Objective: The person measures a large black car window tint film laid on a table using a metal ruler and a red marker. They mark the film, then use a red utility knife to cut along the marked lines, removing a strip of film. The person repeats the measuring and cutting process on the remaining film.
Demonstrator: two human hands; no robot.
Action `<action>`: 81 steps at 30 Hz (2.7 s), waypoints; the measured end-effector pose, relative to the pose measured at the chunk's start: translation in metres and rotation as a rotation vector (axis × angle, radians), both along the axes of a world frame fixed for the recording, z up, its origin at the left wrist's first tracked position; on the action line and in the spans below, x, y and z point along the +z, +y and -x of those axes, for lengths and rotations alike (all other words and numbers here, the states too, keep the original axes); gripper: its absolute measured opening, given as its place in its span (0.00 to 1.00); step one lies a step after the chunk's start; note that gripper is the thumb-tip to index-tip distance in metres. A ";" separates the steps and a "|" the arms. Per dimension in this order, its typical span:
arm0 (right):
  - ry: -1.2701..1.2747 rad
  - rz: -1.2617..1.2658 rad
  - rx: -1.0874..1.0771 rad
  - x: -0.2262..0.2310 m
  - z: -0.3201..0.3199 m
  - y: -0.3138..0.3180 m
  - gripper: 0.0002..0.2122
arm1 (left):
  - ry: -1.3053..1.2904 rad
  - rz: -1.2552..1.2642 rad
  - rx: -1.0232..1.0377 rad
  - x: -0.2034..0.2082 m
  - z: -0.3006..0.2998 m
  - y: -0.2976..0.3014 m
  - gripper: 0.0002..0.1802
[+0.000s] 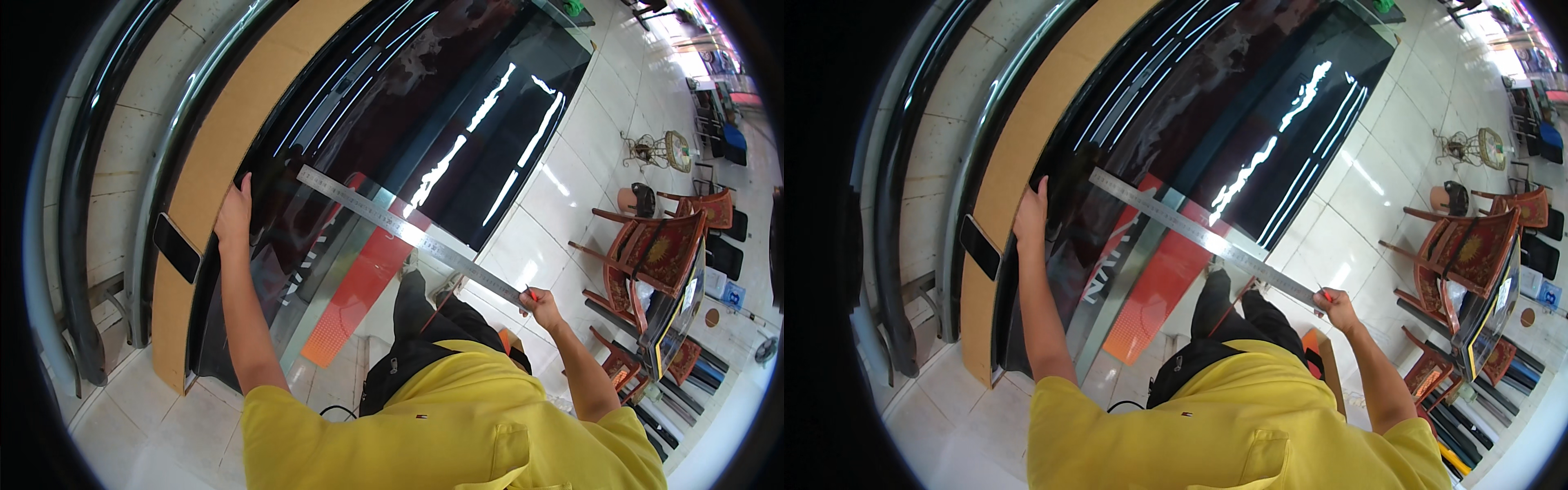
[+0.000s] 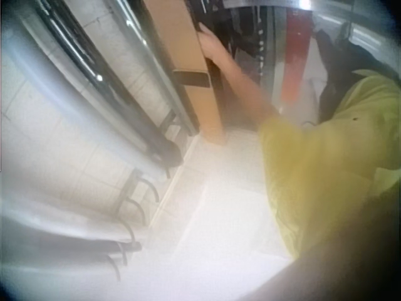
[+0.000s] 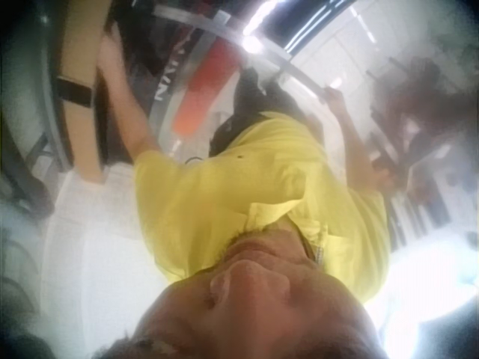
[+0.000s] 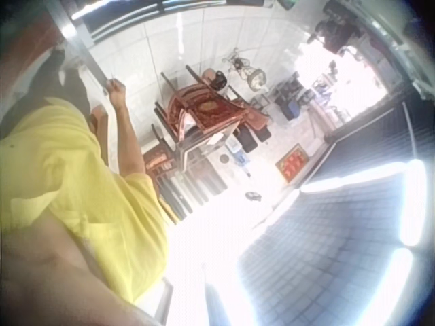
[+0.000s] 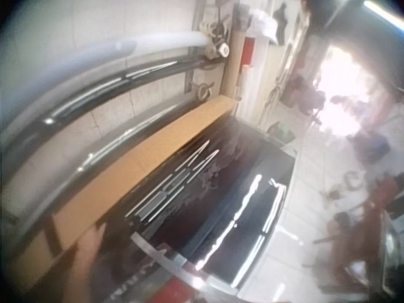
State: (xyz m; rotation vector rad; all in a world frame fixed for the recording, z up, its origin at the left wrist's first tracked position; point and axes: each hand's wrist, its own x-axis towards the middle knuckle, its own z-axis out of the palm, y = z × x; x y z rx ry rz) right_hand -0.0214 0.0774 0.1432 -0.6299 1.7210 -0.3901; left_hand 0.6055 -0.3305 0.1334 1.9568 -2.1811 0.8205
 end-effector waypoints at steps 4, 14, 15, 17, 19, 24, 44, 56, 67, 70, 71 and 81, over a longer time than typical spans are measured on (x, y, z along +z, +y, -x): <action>-0.037 0.010 -0.044 0.006 0.012 0.015 0.13 | -0.015 0.061 0.059 -0.003 -0.010 0.025 0.39; -0.067 0.058 -0.302 0.043 0.060 0.058 0.13 | -1.076 -0.396 0.018 -0.040 -0.095 0.016 0.49; -0.055 0.061 -0.322 0.050 0.067 0.063 0.13 | -1.188 -0.441 0.007 -0.039 -0.097 0.018 0.51; -0.042 0.058 -0.348 0.064 0.080 0.072 0.13 | -1.007 -0.416 0.000 -0.033 -0.092 0.015 0.46; -0.031 0.058 -0.384 0.077 0.089 0.082 0.13 | -0.605 -0.306 -0.011 -0.024 -0.078 0.015 0.37; 0.049 0.050 -0.464 0.100 0.105 0.093 0.12 | -0.054 0.039 0.193 -0.020 -0.022 0.041 0.32; 0.038 0.147 -0.698 0.073 0.177 0.204 0.13 | 1.437 -0.289 -0.183 0.004 0.285 0.241 0.12; -0.046 0.359 -0.681 0.039 0.245 0.245 0.14 | 1.917 -0.452 0.373 -0.148 0.497 0.332 0.23; -0.004 0.277 -0.483 0.033 0.312 0.250 0.15 | 2.018 -0.173 0.195 -0.124 0.527 0.348 0.14; -0.023 0.264 -0.426 0.031 0.320 0.240 0.15 | 2.074 -0.232 0.271 -0.107 0.534 0.355 0.13; -0.034 0.264 -0.413 0.031 0.321 0.239 0.15 | 2.084 -0.232 0.264 -0.100 0.537 0.359 0.14; -0.054 0.306 -0.415 0.022 0.326 0.196 0.12 | 2.128 -0.347 0.444 -0.059 0.564 0.383 0.24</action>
